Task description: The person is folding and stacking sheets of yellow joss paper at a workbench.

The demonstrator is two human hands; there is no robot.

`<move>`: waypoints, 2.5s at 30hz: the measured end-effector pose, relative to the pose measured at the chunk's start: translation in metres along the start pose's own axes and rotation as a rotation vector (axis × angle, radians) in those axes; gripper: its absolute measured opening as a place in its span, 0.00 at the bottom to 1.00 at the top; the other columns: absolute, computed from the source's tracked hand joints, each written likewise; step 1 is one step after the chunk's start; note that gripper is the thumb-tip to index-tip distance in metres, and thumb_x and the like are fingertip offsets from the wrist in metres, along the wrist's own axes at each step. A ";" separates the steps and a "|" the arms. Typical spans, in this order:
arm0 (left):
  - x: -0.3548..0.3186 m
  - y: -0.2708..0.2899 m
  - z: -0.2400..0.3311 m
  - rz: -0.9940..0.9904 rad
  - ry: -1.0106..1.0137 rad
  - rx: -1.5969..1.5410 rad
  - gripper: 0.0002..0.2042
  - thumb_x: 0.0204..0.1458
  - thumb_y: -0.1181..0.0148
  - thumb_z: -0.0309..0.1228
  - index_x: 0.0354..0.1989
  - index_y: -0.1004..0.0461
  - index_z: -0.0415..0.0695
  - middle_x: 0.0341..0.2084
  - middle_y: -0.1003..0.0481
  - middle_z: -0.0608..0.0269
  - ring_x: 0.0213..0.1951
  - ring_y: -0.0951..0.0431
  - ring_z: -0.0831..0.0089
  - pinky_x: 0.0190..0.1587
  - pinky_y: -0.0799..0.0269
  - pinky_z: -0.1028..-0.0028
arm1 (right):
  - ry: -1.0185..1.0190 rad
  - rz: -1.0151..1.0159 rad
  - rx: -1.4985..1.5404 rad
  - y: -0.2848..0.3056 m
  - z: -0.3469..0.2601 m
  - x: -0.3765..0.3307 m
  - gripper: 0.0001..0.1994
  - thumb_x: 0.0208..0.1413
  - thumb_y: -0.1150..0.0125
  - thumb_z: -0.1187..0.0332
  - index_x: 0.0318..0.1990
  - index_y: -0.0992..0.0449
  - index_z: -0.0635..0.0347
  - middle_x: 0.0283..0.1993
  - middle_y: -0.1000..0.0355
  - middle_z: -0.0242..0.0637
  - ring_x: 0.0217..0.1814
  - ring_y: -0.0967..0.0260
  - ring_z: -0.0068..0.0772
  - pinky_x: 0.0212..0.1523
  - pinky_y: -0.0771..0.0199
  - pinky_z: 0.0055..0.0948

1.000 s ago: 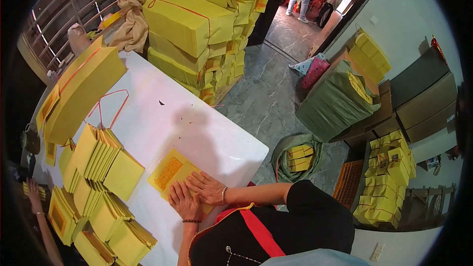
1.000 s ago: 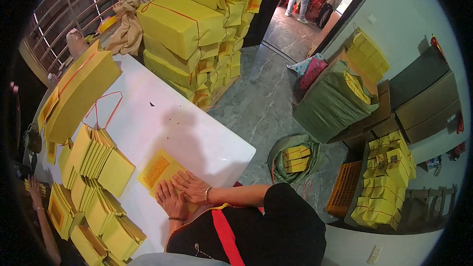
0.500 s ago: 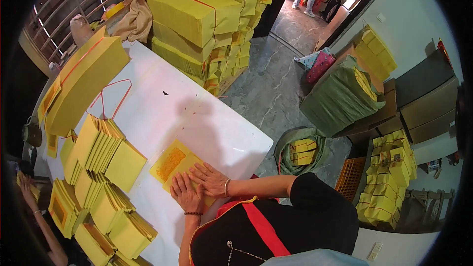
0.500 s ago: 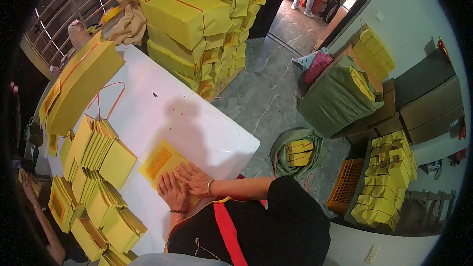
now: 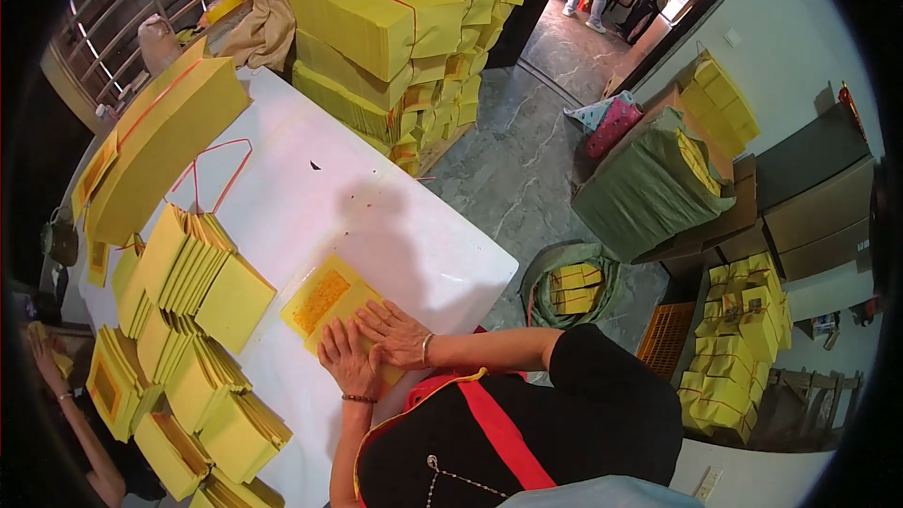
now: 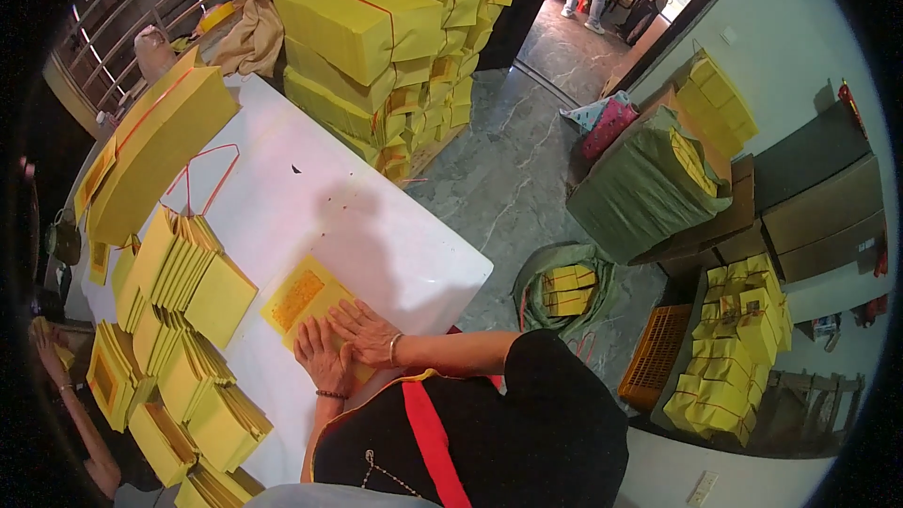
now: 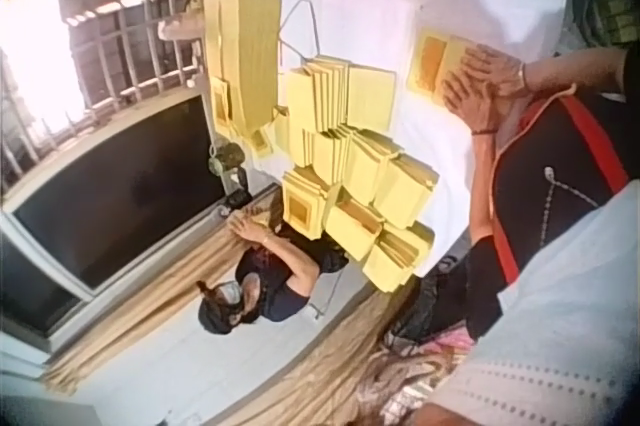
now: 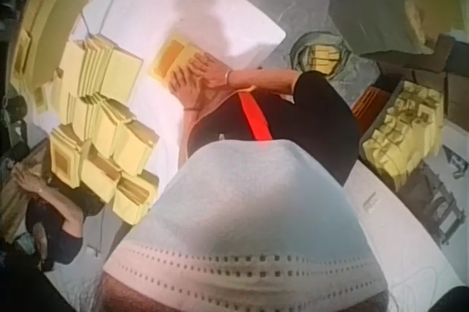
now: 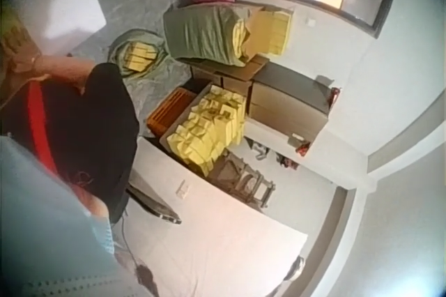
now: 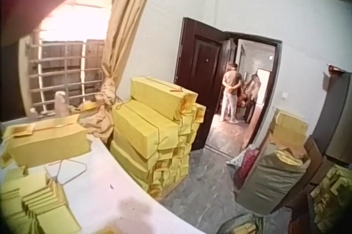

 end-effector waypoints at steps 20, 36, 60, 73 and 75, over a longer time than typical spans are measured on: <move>0.004 0.002 0.004 0.022 0.030 0.022 0.29 0.50 0.57 0.49 0.58 0.45 0.45 0.60 0.50 0.56 0.62 0.56 0.60 0.61 0.66 0.58 | -0.013 0.024 -0.007 0.006 0.002 -0.001 0.30 0.51 0.60 0.55 0.60 0.50 0.63 0.65 0.58 0.47 0.68 0.68 0.47 0.65 0.76 0.45; -0.007 0.005 -0.006 0.146 -0.092 -0.139 0.28 0.49 0.55 0.49 0.58 0.45 0.49 0.59 0.49 0.55 0.61 0.53 0.56 0.58 0.59 0.55 | 0.012 0.026 -0.008 -0.024 0.007 0.001 0.30 0.49 0.55 0.57 0.59 0.49 0.60 0.64 0.57 0.47 0.67 0.65 0.50 0.63 0.69 0.49; 0.000 0.025 0.035 -0.059 -0.283 0.267 0.23 0.39 0.51 0.30 0.47 0.36 0.36 0.43 0.35 0.46 0.42 0.34 0.57 0.39 0.36 0.69 | -0.023 -0.209 -0.103 0.002 0.040 -0.012 0.31 0.55 0.63 0.49 0.62 0.55 0.54 0.68 0.66 0.33 0.69 0.72 0.41 0.60 0.77 0.59; 0.022 0.059 0.016 0.172 -0.153 0.141 0.18 0.35 0.47 0.26 0.40 0.32 0.42 0.25 0.32 0.65 0.28 0.32 0.70 0.28 0.37 0.73 | -0.257 0.383 0.774 0.020 0.104 -0.037 0.25 0.60 0.69 0.60 0.59 0.51 0.69 0.64 0.55 0.47 0.65 0.58 0.41 0.64 0.64 0.32; 0.029 0.089 0.006 0.268 -0.141 0.119 0.18 0.35 0.48 0.25 0.39 0.32 0.42 0.26 0.32 0.65 0.29 0.32 0.70 0.28 0.38 0.72 | -0.249 0.361 0.674 0.027 0.100 -0.041 0.24 0.60 0.69 0.59 0.59 0.49 0.67 0.62 0.52 0.47 0.65 0.56 0.44 0.63 0.63 0.34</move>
Point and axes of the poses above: each hand's wrist, its own x-axis towards the middle knuckle, its own y-axis out of the back of the hand, z = x × y, the point moved 6 cm from there along x, towards the middle knuckle
